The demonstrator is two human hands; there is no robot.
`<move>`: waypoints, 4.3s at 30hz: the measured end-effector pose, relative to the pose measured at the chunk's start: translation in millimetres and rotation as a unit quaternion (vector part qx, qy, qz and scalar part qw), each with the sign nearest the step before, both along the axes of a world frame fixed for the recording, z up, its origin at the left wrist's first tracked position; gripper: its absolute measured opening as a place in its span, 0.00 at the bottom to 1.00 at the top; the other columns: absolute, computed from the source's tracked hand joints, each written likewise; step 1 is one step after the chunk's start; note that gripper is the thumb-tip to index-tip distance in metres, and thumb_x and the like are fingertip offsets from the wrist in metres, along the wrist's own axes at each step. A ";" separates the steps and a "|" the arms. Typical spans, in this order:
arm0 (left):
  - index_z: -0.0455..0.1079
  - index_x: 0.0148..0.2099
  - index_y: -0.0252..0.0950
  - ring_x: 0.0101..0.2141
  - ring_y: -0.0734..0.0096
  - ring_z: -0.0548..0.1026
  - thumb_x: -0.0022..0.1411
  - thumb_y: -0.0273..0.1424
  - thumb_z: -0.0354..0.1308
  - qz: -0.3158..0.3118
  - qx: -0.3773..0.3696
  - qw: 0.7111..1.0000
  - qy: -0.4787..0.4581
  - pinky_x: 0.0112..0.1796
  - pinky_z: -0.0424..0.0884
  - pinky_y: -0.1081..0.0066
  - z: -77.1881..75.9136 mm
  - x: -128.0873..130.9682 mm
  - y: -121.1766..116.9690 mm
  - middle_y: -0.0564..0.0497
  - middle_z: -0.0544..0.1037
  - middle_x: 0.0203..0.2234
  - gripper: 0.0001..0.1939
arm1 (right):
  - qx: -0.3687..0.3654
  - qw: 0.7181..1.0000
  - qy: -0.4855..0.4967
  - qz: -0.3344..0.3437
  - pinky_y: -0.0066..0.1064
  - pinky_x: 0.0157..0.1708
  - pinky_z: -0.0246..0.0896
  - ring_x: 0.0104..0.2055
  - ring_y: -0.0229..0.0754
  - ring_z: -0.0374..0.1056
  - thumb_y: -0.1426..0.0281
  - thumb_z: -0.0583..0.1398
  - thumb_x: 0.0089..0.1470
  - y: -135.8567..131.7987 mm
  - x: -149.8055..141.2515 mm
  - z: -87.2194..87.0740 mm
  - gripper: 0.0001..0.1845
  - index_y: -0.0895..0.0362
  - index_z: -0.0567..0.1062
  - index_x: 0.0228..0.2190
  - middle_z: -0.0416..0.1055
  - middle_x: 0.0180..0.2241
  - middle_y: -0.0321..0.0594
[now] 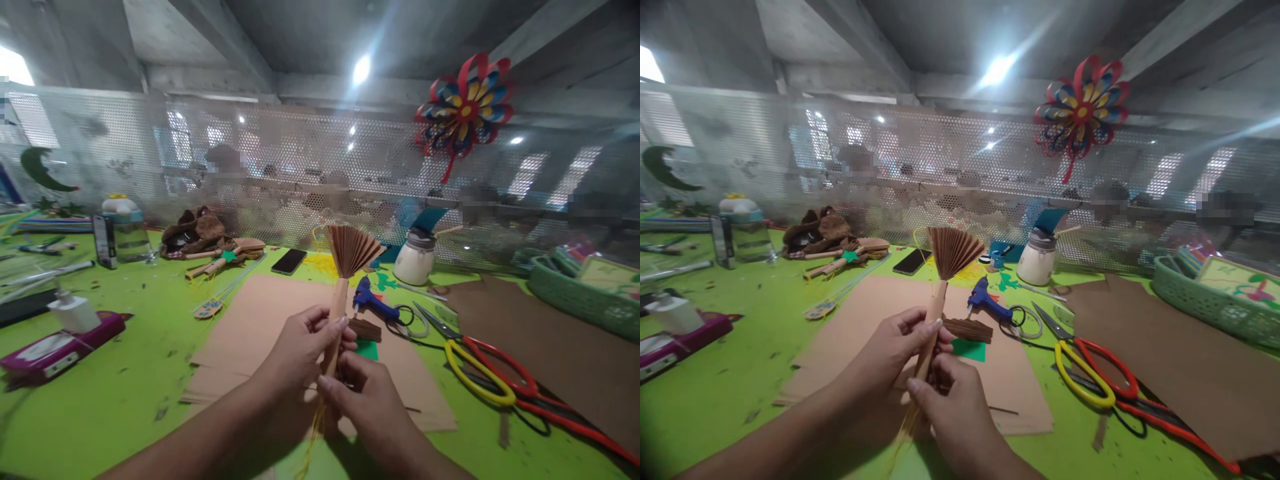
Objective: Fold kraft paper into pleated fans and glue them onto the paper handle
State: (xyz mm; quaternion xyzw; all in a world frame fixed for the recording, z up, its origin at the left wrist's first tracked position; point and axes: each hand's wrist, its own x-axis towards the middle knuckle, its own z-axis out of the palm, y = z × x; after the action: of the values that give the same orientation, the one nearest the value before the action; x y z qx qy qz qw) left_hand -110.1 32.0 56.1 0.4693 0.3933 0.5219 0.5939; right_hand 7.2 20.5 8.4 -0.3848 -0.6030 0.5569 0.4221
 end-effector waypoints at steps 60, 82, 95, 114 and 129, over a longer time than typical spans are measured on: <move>0.64 0.37 0.34 0.23 0.76 0.70 0.51 0.34 0.65 -0.030 0.015 0.999 -0.031 0.25 0.64 0.76 -0.1 2.9 -6.0 0.53 0.74 0.23 0.16 | -0.074 0.966 0.157 0.192 0.28 0.25 0.61 0.23 0.34 0.65 0.54 0.63 0.49 -4.4 1.4 -14.8 0.23 0.62 0.73 0.36 0.71 0.27 0.41; 0.67 0.38 0.31 0.30 0.72 0.76 0.62 0.32 0.56 -0.075 -0.016 0.993 -0.093 0.36 0.72 0.71 -1.5 -7.4 9.3 0.46 0.76 0.31 0.08 | -0.100 0.983 0.031 0.150 0.26 0.21 0.53 0.21 0.33 0.58 0.57 0.64 0.47 -8.9 11.7 12.3 0.21 0.62 0.73 0.34 0.64 0.22 0.34; 0.62 0.39 0.33 0.31 0.69 0.78 0.61 0.28 0.57 0.065 0.003 0.994 -0.084 0.40 0.73 0.66 -1.8 -4.8 10.6 0.44 0.79 0.33 0.06 | 0.200 0.963 -0.175 -0.053 0.32 0.27 0.57 0.27 0.41 0.65 0.66 0.57 0.55 -12.7 9.8 1.6 0.13 0.59 0.79 0.29 0.73 0.25 0.43; 0.63 0.38 0.32 0.30 0.70 0.78 0.64 0.30 0.53 0.039 0.026 0.995 -0.083 0.38 0.73 0.70 -2.1 -13.7 18.5 0.44 0.77 0.31 0.05 | 0.082 0.989 -0.103 -0.074 0.27 0.21 0.45 0.21 0.34 0.52 0.58 0.58 0.52 -0.1 26.9 10.7 0.18 0.57 0.65 0.19 0.56 0.17 0.31; 0.65 0.43 0.31 0.26 0.76 0.70 0.64 0.28 0.51 0.042 -0.040 0.996 -0.065 0.25 0.68 0.78 -10.9 -16.6 24.2 0.47 0.74 0.27 0.07 | 0.152 0.967 -0.168 -0.117 0.26 0.21 0.46 0.22 0.36 0.53 0.60 0.55 0.53 10.1 34.6 2.1 0.16 0.56 0.65 0.19 0.56 0.18 0.31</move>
State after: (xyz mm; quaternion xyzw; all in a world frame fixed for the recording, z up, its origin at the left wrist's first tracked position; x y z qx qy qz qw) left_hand -126.7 56.2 45.1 0.3933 0.3940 0.5595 0.6140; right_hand 41.8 30.6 10.5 -0.4720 -0.6938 0.3330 0.4301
